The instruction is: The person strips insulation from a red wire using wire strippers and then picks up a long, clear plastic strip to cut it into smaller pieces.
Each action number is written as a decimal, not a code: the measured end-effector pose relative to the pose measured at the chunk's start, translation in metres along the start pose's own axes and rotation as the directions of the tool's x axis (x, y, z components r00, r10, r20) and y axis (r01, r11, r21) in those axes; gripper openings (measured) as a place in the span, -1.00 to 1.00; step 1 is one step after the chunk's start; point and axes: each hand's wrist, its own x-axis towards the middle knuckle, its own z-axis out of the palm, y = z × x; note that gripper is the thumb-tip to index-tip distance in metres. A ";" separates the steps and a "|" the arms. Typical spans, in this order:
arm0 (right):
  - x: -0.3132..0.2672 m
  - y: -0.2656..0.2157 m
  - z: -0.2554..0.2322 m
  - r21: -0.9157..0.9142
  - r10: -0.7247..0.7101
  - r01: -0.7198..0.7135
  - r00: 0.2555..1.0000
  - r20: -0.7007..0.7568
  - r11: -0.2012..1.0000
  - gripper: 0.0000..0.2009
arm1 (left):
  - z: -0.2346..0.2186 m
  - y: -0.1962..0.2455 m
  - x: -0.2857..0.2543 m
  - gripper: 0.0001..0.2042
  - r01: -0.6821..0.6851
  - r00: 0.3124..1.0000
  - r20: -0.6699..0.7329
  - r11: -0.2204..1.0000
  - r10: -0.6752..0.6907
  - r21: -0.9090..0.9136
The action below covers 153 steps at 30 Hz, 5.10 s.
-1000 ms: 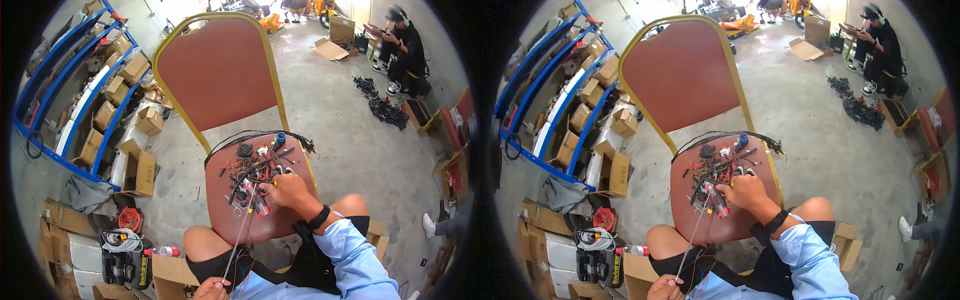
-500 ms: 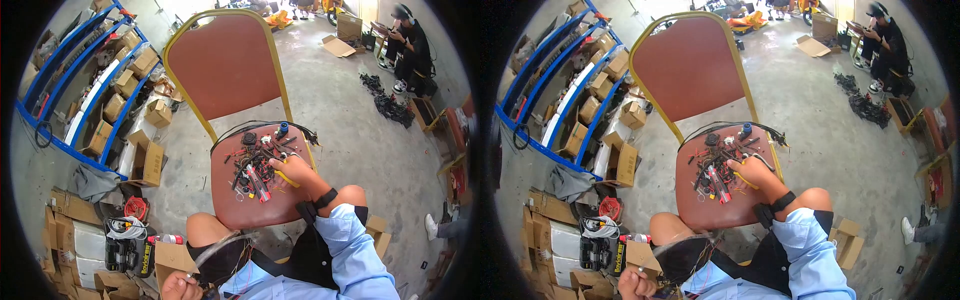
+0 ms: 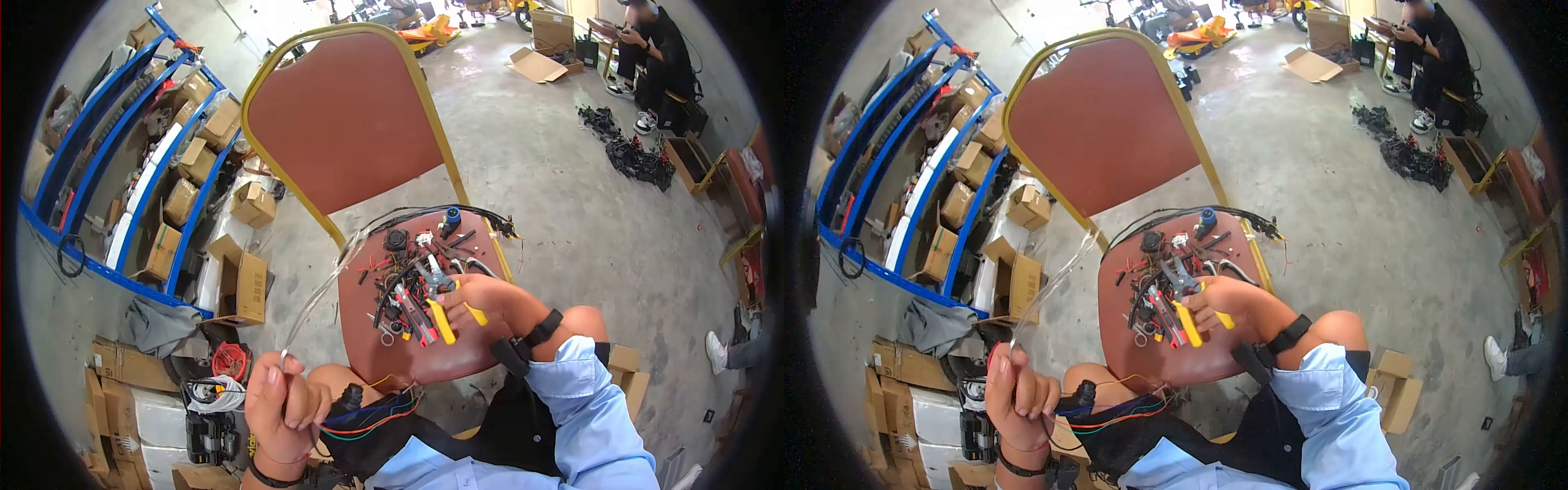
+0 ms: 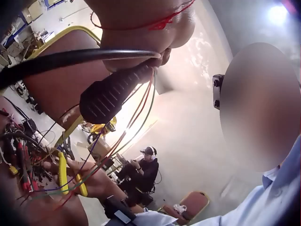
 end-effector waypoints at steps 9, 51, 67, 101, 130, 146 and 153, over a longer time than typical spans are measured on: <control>-0.009 -0.009 0.003 -0.219 -0.081 0.071 0.996 -0.038 0.973 -0.17 | 0.016 -0.024 0.055 -0.71 0.050 0.988 0.145 0.999 -0.053 0.019; -0.022 -0.018 0.035 -0.127 -0.182 0.187 0.982 0.052 0.974 -0.52 | -0.056 -0.146 0.088 -0.72 0.243 0.968 -0.094 0.965 -0.235 0.095; -0.006 0.009 0.023 -0.652 -0.149 0.171 0.985 0.090 0.738 -0.48 | -0.054 -0.151 0.086 -0.71 0.271 0.959 -0.106 0.960 -0.262 0.077; -0.012 -0.008 0.062 -0.672 0.040 -0.077 0.997 -0.070 0.736 -0.50 | -0.044 -0.172 0.073 -0.90 0.250 0.956 0.151 0.968 -0.252 0.034; -0.005 0.000 0.066 -0.864 -0.310 0.123 0.950 -0.040 0.488 -0.73 | -0.046 -0.173 0.078 -0.82 0.402 0.914 0.065 0.916 -0.400 -0.005; -0.001 0.008 0.059 -0.586 -0.254 0.158 0.963 -0.085 0.795 -0.75 | -0.041 -0.168 0.076 -0.82 0.190 0.979 0.020 0.951 -0.201 0.244; -0.002 0.011 0.062 -0.696 -0.304 0.212 0.953 -0.009 0.685 -0.72 | -0.040 -0.168 0.074 -0.86 0.164 0.985 -0.018 0.919 -0.169 0.359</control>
